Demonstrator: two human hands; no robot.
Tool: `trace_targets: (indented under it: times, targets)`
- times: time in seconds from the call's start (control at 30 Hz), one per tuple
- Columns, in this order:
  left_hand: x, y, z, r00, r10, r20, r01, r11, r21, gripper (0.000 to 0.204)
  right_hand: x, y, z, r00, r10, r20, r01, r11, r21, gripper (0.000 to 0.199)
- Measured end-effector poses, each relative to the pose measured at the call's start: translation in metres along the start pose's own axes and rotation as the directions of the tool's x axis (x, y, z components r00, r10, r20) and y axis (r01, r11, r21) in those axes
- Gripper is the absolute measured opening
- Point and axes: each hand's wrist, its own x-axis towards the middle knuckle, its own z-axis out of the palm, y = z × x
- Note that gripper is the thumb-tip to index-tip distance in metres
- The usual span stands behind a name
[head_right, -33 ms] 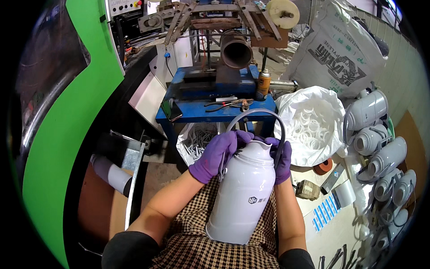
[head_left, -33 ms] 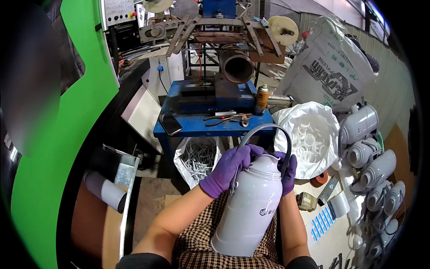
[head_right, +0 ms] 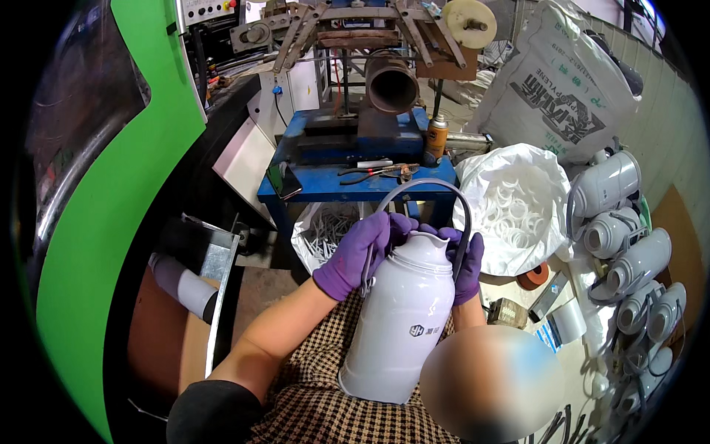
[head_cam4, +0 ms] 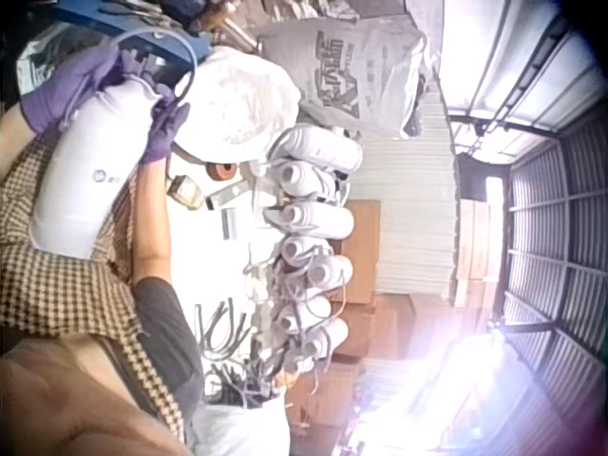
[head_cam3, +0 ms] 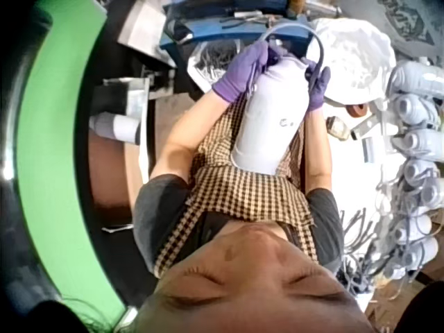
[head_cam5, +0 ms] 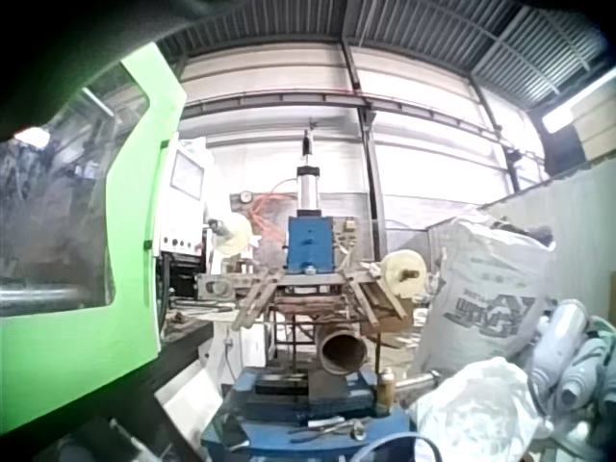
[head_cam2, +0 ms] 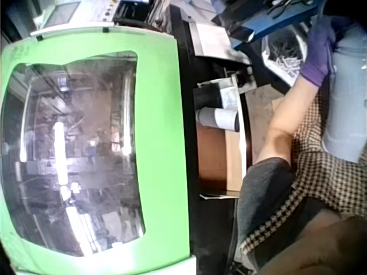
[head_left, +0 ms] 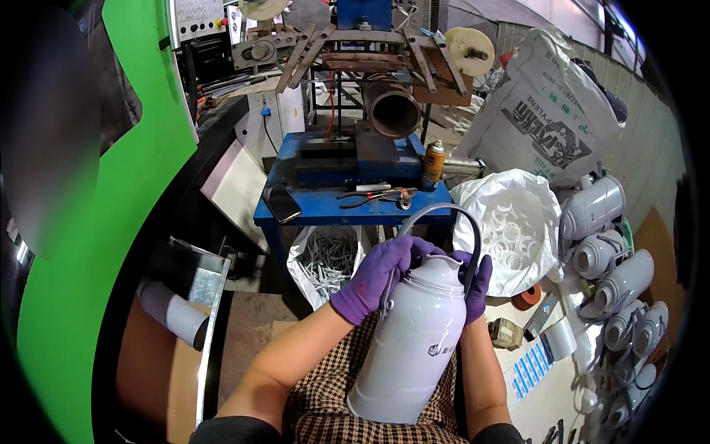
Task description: The person repeatedly inserts a white plastic liner into a white cylindrical container, then attaches a grey handle to the top. The person places the assembled unit on a nearby table and repeats the process with additional containers and liners.
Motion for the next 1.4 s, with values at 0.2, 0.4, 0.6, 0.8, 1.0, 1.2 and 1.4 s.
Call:
trace_targets:
  times: [0.2,0.4,0.6,0.8,1.0,1.2,1.4]
  targets:
    - [0.01,0.029,0.025,0.964,-0.114,-0.242,0.185,0.938,0.293,0.027,0.003,0.009,-0.006,0.997,0.055,-0.045,-0.047,0.988,0.148,0.078]
    - [-0.041,-0.006,0.013,0.521,0.362,0.773,-0.845,0.094,0.526,0.026,0.015,0.027,0.034,0.999,0.041,0.0,-0.04,0.978,0.204,0.058]
    - [0.018,0.019,0.016,0.975,-0.031,-0.222,0.1,0.946,0.307,0.031,0.018,0.011,0.035,0.991,0.082,0.107,-0.112,0.945,0.308,0.048]
    - [-0.035,0.007,0.024,0.958,0.287,0.015,-0.262,0.85,0.457,0.054,-0.001,-0.053,0.012,0.986,0.164,0.015,-0.136,0.865,-0.482,0.033]
    - [-0.13,-0.017,-0.013,0.953,0.119,-0.279,0.06,0.828,0.558,0.033,-0.094,-0.157,0.022,0.771,-0.388,-0.505,0.37,0.918,-0.14,0.043]
    - [-0.173,-0.075,-0.025,0.814,-0.004,-0.581,0.338,0.817,0.467,0.016,-0.107,-0.268,-0.009,0.606,-0.613,-0.507,0.634,0.757,-0.157,0.044]
    - [-0.164,-0.117,-0.039,0.988,0.13,-0.081,-0.001,0.534,0.846,0.011,-0.072,-0.437,-0.07,0.347,-0.589,-0.729,0.703,0.679,-0.214,0.052]
